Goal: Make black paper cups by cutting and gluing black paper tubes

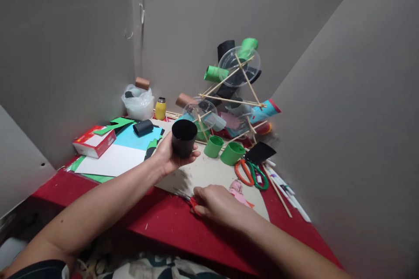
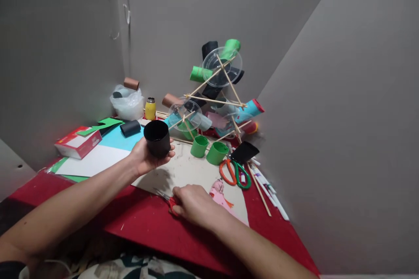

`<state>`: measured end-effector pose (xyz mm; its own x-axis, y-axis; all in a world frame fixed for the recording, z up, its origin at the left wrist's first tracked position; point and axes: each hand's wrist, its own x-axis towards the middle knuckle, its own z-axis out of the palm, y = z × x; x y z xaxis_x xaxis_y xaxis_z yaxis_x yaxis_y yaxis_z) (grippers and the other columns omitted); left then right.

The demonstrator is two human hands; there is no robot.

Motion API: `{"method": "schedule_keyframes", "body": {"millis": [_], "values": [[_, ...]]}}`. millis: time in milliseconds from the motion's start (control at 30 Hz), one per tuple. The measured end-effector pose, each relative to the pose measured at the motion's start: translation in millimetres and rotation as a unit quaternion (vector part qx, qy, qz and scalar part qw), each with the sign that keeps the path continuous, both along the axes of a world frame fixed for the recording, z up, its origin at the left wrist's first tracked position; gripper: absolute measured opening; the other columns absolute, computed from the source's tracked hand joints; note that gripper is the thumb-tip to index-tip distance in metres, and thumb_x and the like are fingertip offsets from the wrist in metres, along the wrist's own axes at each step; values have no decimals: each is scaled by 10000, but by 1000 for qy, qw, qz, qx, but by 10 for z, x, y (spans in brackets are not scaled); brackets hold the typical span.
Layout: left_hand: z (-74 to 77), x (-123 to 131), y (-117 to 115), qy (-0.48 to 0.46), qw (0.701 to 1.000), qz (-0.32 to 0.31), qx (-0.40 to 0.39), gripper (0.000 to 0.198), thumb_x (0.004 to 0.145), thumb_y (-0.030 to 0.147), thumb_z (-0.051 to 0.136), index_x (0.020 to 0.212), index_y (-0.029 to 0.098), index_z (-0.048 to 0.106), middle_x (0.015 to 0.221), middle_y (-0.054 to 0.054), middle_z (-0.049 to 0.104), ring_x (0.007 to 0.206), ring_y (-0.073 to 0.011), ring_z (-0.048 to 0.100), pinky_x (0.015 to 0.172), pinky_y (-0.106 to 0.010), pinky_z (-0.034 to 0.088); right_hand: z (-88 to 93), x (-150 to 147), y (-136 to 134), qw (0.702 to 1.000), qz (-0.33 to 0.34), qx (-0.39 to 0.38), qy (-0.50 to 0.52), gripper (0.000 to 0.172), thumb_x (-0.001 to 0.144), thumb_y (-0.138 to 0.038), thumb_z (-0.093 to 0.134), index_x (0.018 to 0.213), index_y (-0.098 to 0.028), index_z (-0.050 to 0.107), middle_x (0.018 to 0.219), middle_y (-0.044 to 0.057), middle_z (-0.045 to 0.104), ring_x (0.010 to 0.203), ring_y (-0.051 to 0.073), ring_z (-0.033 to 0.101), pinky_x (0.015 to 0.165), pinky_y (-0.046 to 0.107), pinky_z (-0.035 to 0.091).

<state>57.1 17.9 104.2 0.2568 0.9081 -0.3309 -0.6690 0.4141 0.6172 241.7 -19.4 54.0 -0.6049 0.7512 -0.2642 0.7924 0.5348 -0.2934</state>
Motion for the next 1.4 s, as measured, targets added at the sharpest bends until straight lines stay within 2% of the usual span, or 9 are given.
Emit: {"method": "schedule_keyframes", "body": {"millis": [333,467,567,700,833,967,1067,1267,1400], "values": [[-73,84,-48,3,999,-25,-23,548,1011,489,259,965,81,622,676,-123,684,554,-231,710,443,-282,570,-77,180,242,994,13,-57,89,278,765,-361,800,643,-168,643,537,-50,564,498,110,490,470,223,287],[-120,90,-7,3,999,-11,-33,517,1009,472,298,947,77,626,677,-130,685,570,-234,711,481,-293,582,142,320,294,970,-42,84,226,365,959,-433,520,710,-177,596,647,11,602,603,156,542,563,260,392],[-173,129,59,9,999,1,-47,472,1013,457,321,922,104,621,693,-114,697,588,-230,707,516,-316,591,433,354,315,924,-70,192,322,393,1004,-504,420,1089,-170,609,1053,105,672,907,227,632,786,335,494],[-289,221,151,9,998,2,-68,468,1021,453,331,864,121,621,664,-77,678,547,-191,652,527,-311,573,661,174,391,840,91,374,381,467,1028,-491,458,1383,-192,507,1400,166,548,1324,294,479,1112,480,361],[-444,271,224,-7,998,8,-60,412,1010,430,390,904,134,656,737,-70,702,642,-181,662,615,-274,554,515,-50,529,857,174,369,315,557,1033,-526,418,1421,-131,479,1450,223,493,1358,319,441,1096,526,384],[-549,234,291,-1,997,9,-82,439,1006,457,392,865,132,651,711,-71,691,597,-179,639,579,-272,525,332,-67,660,874,143,308,348,413,1033,-323,462,1391,-124,516,1396,193,566,1305,267,517,1067,466,443],[-558,191,317,8,995,-3,-101,487,1019,464,352,834,119,642,663,-74,673,550,-182,622,557,-292,518,343,-9,750,899,108,242,349,379,968,-221,548,1333,-124,579,1287,155,661,1168,234,631,998,392,510],[-613,170,277,12,992,-41,-120,489,1020,457,379,771,120,629,644,-70,661,560,-184,619,588,-302,512,453,-4,899,965,92,147,199,346,784,-31,581,1037,-175,769,963,61,784,819,219,741,703,297,571],[-714,125,193,21,997,-30,-72,462,987,480,478,850,91,685,768,-100,704,717,-183,644,696,-277,498,436,-1,902,961,102,173,189,420,728,11,530,1003,-179,784,912,53,793,778,216,754,672,284,579]]}}
